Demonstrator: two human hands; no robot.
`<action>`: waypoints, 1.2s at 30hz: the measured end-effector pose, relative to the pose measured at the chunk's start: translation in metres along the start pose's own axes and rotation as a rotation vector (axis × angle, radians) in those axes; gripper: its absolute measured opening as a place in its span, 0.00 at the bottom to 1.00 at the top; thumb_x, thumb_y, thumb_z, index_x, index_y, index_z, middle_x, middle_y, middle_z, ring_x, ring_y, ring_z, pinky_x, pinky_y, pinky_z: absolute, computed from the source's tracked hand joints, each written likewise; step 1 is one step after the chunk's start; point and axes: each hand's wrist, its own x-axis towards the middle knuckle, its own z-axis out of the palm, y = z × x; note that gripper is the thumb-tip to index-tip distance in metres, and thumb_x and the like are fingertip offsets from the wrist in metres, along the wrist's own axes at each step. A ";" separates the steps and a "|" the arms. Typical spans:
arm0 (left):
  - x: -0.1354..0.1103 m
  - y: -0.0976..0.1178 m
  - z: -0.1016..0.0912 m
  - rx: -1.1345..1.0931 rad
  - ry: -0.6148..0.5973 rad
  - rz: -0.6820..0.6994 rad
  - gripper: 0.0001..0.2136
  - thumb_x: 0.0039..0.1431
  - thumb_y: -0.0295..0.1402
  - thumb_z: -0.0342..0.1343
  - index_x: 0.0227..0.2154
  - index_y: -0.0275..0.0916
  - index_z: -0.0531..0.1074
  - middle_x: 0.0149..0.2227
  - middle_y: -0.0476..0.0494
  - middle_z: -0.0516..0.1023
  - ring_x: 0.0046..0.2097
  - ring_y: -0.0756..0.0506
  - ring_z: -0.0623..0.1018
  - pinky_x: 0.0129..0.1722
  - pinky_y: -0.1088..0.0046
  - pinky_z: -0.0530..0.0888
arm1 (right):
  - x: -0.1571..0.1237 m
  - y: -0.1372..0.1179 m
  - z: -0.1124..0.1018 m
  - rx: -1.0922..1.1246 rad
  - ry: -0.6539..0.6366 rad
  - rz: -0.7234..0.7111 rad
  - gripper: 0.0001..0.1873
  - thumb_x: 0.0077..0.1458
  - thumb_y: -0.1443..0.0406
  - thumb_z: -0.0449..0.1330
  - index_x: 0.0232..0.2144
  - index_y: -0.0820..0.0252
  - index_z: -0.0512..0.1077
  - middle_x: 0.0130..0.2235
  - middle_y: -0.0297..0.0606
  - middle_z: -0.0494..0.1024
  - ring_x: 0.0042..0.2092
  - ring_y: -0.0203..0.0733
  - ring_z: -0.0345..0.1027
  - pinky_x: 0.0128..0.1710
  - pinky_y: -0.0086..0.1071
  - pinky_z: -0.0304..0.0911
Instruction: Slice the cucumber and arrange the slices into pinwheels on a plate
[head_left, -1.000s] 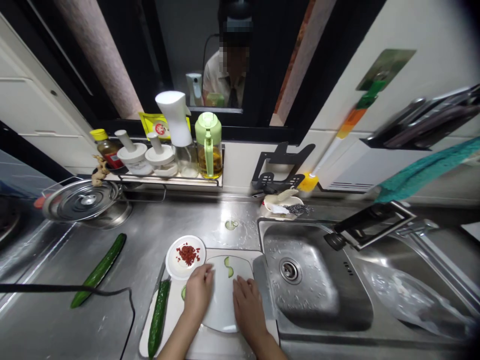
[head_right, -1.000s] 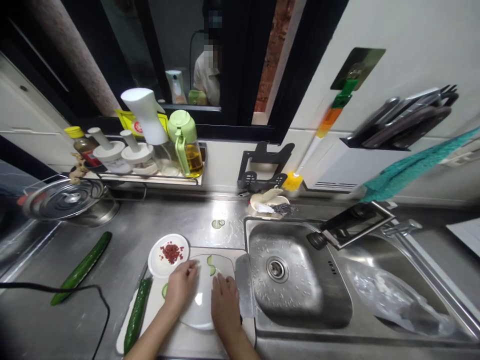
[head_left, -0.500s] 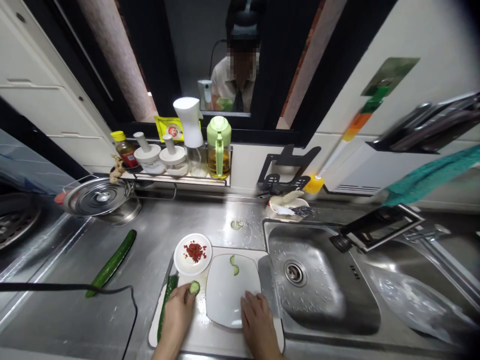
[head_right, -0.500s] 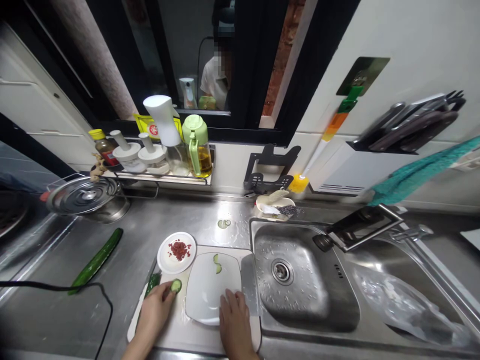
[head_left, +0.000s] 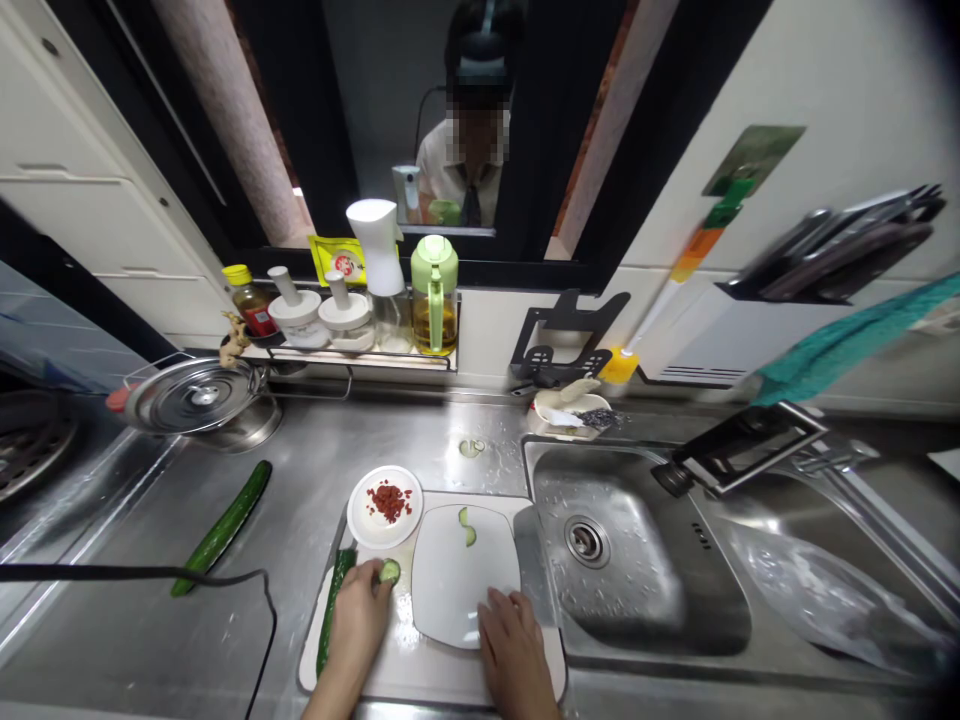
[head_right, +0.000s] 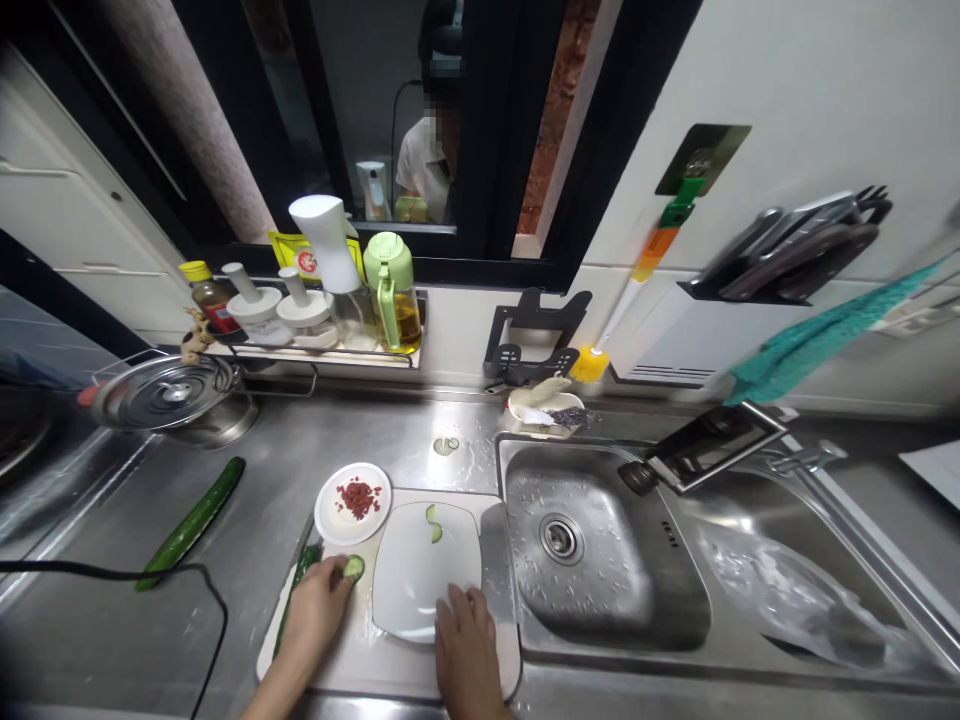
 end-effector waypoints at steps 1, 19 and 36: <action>0.001 0.001 -0.001 0.001 -0.005 -0.002 0.09 0.51 0.33 0.49 0.33 0.39 0.72 0.36 0.41 0.77 0.38 0.42 0.77 0.41 0.68 0.70 | -0.001 0.000 0.001 0.002 -0.001 0.002 0.18 0.53 0.70 0.52 0.43 0.48 0.72 0.51 0.36 0.72 0.53 0.52 0.59 0.45 0.41 0.60; -0.004 0.040 -0.014 -0.413 -0.291 0.087 0.07 0.46 0.36 0.55 0.22 0.38 0.67 0.19 0.57 0.59 0.24 0.53 0.61 0.26 0.79 0.58 | 0.062 -0.031 -0.046 0.701 -0.114 0.009 0.19 0.49 0.74 0.52 0.42 0.56 0.72 0.41 0.38 0.75 0.45 0.44 0.64 0.48 0.40 0.57; -0.019 0.080 0.028 -1.222 -0.725 -0.586 0.20 0.43 0.48 0.63 0.28 0.36 0.67 0.19 0.55 0.69 0.17 0.59 0.63 0.18 0.84 0.52 | 0.088 -0.018 -0.087 0.952 -0.271 0.277 0.08 0.48 0.60 0.59 0.26 0.57 0.75 0.31 0.36 0.76 0.38 0.42 0.67 0.38 0.33 0.58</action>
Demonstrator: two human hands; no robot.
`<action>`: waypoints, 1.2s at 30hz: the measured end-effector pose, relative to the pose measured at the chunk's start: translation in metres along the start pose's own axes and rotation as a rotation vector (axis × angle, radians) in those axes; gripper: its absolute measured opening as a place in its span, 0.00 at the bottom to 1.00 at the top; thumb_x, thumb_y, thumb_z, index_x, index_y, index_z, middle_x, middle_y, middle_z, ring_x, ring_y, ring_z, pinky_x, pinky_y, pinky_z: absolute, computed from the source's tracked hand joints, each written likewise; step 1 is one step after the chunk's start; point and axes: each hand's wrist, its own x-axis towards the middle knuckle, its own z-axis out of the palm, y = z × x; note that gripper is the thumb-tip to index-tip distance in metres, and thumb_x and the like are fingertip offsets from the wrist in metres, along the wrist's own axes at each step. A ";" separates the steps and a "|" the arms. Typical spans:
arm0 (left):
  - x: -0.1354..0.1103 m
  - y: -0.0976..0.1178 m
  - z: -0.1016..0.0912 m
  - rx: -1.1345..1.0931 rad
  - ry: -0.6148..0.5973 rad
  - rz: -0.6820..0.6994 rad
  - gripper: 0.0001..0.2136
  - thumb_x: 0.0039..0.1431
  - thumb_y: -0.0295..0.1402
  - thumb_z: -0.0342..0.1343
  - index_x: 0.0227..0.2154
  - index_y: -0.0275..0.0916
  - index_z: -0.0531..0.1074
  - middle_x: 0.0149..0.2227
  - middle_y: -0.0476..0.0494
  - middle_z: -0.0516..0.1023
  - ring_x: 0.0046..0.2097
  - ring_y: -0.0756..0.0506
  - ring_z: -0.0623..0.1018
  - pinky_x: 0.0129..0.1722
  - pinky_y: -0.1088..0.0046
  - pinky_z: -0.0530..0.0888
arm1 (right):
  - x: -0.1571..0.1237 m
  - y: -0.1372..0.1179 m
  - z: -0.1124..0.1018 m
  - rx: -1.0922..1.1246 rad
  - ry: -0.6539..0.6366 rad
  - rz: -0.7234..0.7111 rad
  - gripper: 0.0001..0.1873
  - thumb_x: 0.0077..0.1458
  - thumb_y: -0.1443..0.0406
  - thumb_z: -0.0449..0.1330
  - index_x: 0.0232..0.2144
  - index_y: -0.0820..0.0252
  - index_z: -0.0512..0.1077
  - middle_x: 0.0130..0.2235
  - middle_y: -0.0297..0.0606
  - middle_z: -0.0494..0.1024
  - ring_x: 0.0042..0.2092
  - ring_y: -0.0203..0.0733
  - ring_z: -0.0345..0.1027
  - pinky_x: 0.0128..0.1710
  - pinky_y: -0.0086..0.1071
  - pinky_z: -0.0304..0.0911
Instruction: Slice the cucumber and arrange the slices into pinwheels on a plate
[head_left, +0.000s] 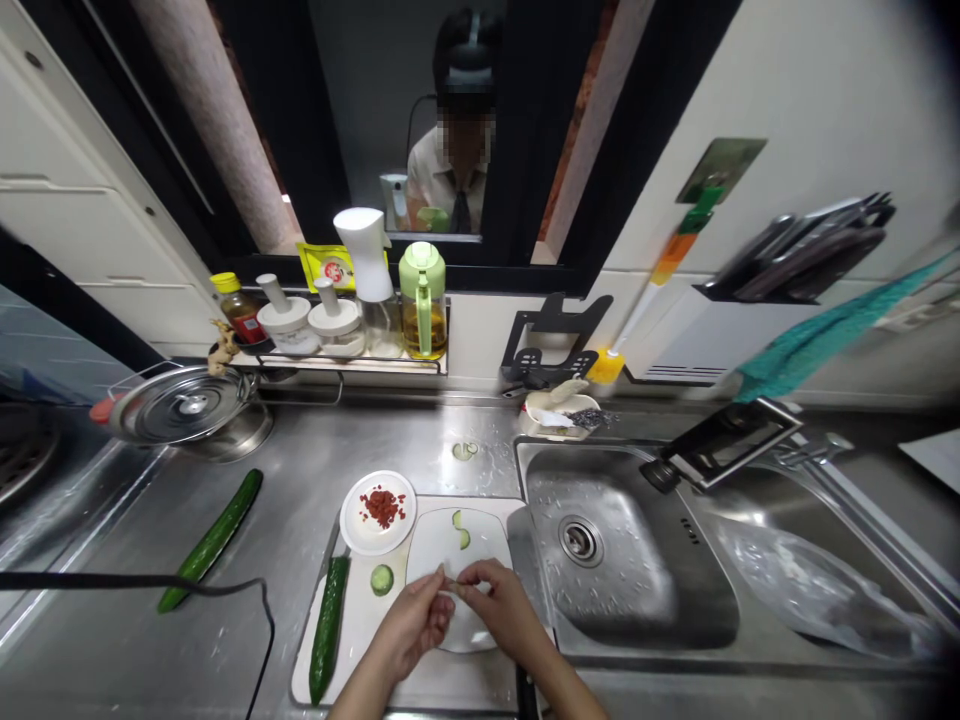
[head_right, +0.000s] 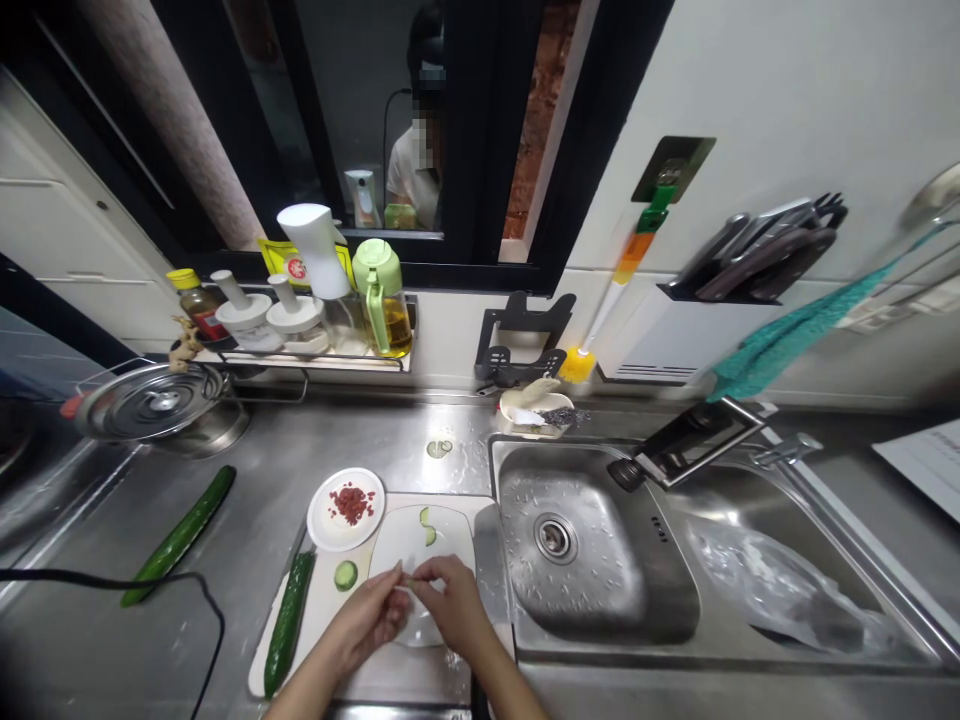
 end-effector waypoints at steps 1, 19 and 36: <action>0.000 -0.001 0.002 -0.039 -0.011 -0.048 0.20 0.44 0.47 0.63 0.29 0.36 0.67 0.18 0.55 0.69 0.17 0.58 0.64 0.18 0.85 0.54 | -0.001 -0.002 -0.002 -0.002 -0.014 -0.015 0.07 0.48 0.61 0.60 0.26 0.57 0.75 0.31 0.36 0.76 0.38 0.41 0.67 0.39 0.32 0.58; 0.027 0.021 0.000 0.259 0.089 0.160 0.16 0.36 0.35 0.66 0.30 0.33 0.75 0.17 0.54 0.69 0.17 0.58 0.62 0.17 0.82 0.52 | 0.040 0.011 -0.030 -0.178 -0.106 -0.049 0.11 0.48 0.67 0.56 0.30 0.57 0.78 0.32 0.36 0.80 0.36 0.41 0.72 0.36 0.31 0.62; 0.061 0.027 0.014 0.772 0.514 0.464 0.08 0.48 0.31 0.54 0.32 0.38 0.74 0.17 0.55 0.69 0.22 0.51 0.69 0.26 0.78 0.63 | 0.088 0.016 -0.022 -0.598 0.005 0.059 0.08 0.51 0.66 0.55 0.29 0.55 0.74 0.31 0.33 0.76 0.44 0.43 0.63 0.37 0.32 0.51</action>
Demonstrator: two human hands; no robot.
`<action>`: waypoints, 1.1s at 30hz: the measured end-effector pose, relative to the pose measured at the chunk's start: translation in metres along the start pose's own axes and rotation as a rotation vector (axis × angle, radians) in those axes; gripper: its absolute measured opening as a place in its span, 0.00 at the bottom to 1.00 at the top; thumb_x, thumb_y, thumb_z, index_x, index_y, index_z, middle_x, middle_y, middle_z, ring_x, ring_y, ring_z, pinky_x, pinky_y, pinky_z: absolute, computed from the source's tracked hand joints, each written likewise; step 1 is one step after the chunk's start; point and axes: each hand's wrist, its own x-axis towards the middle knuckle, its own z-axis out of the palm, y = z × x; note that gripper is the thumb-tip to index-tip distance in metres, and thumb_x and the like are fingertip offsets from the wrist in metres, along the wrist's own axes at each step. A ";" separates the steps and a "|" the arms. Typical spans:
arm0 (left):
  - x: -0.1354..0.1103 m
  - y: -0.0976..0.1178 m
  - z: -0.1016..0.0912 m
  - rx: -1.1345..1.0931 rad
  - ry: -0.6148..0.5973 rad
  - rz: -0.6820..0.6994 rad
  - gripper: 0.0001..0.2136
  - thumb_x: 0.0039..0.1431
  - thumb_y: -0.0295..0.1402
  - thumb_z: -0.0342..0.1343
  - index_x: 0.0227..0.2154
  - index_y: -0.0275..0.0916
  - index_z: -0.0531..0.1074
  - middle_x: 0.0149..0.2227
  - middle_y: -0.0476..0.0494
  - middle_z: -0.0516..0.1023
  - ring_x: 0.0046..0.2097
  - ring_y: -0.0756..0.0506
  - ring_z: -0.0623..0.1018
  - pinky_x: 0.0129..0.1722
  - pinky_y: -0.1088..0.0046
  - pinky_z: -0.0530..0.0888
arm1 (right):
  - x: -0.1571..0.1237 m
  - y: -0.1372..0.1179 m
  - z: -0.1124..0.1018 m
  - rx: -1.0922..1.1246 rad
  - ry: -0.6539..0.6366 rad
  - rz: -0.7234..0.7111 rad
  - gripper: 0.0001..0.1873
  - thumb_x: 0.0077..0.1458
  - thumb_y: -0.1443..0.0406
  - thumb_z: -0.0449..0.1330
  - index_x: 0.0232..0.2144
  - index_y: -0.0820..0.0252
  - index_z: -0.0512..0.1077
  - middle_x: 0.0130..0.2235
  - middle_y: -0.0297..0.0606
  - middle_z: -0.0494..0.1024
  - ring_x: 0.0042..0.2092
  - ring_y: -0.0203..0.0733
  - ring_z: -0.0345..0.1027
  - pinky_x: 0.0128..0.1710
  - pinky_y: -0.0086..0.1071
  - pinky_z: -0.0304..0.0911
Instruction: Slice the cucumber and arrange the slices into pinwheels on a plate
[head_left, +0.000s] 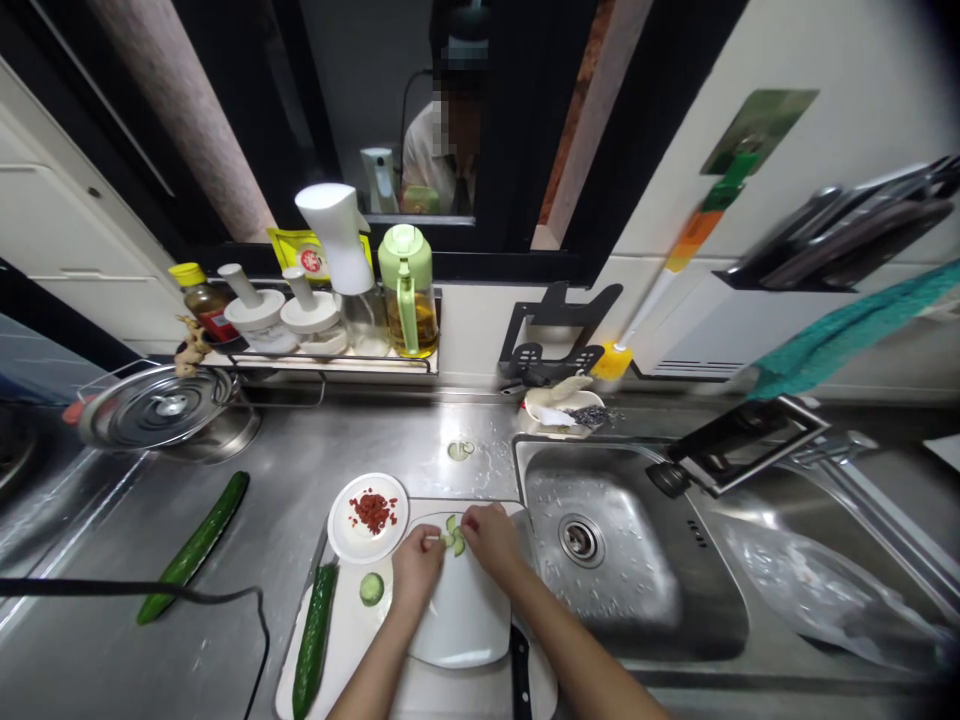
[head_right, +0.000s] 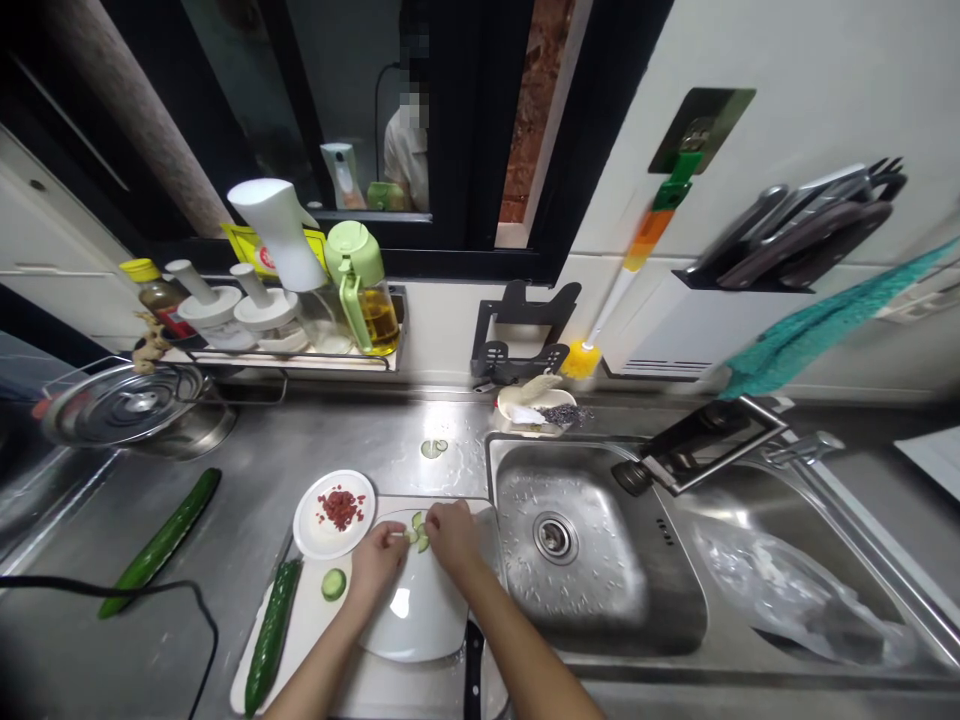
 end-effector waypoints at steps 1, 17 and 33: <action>0.001 0.000 0.000 0.008 0.005 0.003 0.08 0.48 0.31 0.54 0.32 0.38 0.74 0.17 0.55 0.69 0.22 0.51 0.69 0.26 0.78 0.63 | 0.000 -0.001 0.000 -0.010 -0.005 0.002 0.08 0.51 0.66 0.54 0.30 0.55 0.74 0.31 0.33 0.76 0.44 0.43 0.63 0.37 0.32 0.51; -0.003 0.002 0.005 0.140 0.060 0.084 0.09 0.50 0.31 0.52 0.33 0.39 0.75 0.21 0.51 0.73 0.26 0.49 0.72 0.30 0.76 0.63 | 0.000 -0.002 0.001 -0.130 -0.014 -0.027 0.08 0.57 0.65 0.52 0.31 0.56 0.71 0.37 0.35 0.76 0.45 0.45 0.61 0.37 0.34 0.48; -0.011 0.008 0.007 0.189 0.089 0.141 0.10 0.51 0.28 0.50 0.35 0.39 0.72 0.27 0.47 0.74 0.31 0.47 0.72 0.34 0.75 0.63 | -0.003 -0.001 0.008 -0.194 0.047 -0.073 0.08 0.59 0.65 0.51 0.32 0.57 0.70 0.40 0.38 0.74 0.47 0.46 0.59 0.37 0.34 0.50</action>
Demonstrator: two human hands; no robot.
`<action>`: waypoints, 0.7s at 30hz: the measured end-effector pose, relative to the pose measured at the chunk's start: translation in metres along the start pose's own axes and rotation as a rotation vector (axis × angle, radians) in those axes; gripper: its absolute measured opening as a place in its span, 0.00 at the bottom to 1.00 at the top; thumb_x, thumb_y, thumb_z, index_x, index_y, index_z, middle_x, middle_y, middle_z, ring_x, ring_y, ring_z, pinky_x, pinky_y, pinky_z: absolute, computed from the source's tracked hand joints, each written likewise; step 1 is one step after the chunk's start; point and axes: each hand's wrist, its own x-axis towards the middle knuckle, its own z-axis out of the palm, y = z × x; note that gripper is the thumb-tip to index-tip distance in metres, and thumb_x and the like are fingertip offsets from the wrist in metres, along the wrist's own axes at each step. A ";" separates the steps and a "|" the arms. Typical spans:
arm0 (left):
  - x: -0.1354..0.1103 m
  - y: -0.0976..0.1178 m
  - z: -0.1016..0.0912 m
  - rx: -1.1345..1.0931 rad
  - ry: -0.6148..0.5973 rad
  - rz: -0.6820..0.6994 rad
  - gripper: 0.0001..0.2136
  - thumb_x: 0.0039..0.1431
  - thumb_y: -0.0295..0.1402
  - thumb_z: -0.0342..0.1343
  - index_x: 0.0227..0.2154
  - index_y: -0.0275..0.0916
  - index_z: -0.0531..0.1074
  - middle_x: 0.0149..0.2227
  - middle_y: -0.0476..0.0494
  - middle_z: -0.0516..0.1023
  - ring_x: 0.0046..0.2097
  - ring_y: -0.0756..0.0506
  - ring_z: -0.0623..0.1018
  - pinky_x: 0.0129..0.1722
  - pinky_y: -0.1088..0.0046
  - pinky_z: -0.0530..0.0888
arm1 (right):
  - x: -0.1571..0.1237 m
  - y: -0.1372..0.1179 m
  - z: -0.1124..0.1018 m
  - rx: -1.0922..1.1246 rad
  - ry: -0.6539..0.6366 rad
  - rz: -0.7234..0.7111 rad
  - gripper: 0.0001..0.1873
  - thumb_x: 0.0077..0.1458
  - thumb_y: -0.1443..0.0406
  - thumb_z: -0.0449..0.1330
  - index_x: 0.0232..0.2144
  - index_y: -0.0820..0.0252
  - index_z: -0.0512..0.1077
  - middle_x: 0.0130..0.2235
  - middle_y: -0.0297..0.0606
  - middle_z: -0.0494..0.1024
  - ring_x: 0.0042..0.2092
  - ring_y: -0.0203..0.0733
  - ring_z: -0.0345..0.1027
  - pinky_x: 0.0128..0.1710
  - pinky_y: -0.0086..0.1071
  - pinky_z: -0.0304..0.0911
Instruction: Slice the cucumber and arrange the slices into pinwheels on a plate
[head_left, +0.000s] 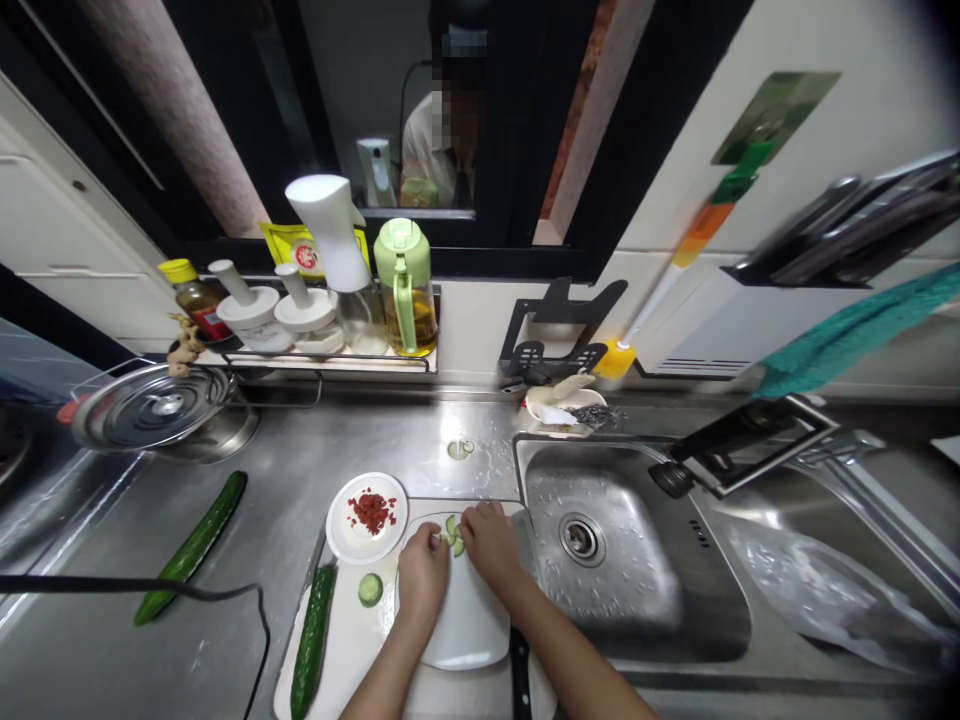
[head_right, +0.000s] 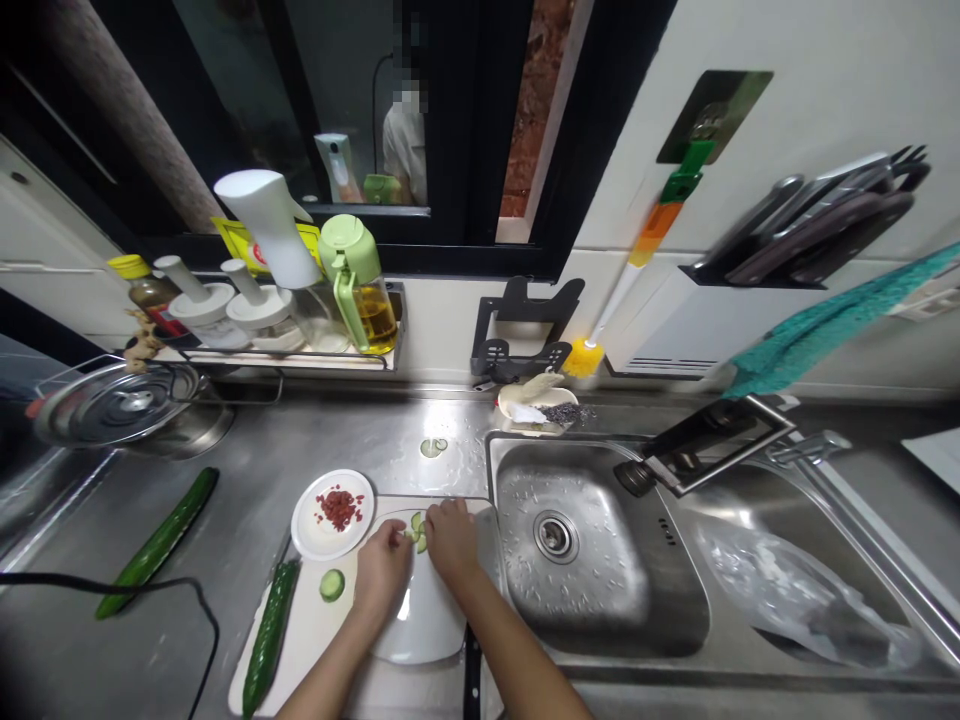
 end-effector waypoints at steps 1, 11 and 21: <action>0.000 0.000 0.000 0.006 0.008 0.019 0.09 0.50 0.28 0.50 0.34 0.39 0.72 0.27 0.47 0.74 0.31 0.47 0.72 0.34 0.75 0.63 | 0.000 0.000 0.000 -0.002 0.003 -0.003 0.09 0.59 0.65 0.50 0.32 0.57 0.70 0.40 0.39 0.74 0.47 0.46 0.59 0.37 0.34 0.50; 0.003 -0.001 -0.002 0.064 0.000 0.077 0.06 0.50 0.28 0.51 0.29 0.38 0.73 0.29 0.45 0.73 0.33 0.46 0.72 0.37 0.73 0.64 | -0.006 0.002 -0.001 0.014 0.047 -0.013 0.10 0.58 0.65 0.51 0.31 0.57 0.72 0.37 0.39 0.74 0.45 0.46 0.60 0.37 0.34 0.51; -0.018 -0.039 -0.065 0.033 0.110 0.091 0.11 0.52 0.34 0.49 0.34 0.38 0.74 0.36 0.40 0.78 0.38 0.43 0.76 0.42 0.68 0.69 | -0.058 0.009 -0.005 0.068 0.068 0.008 0.12 0.57 0.68 0.49 0.30 0.58 0.72 0.33 0.39 0.74 0.39 0.44 0.62 0.41 0.34 0.53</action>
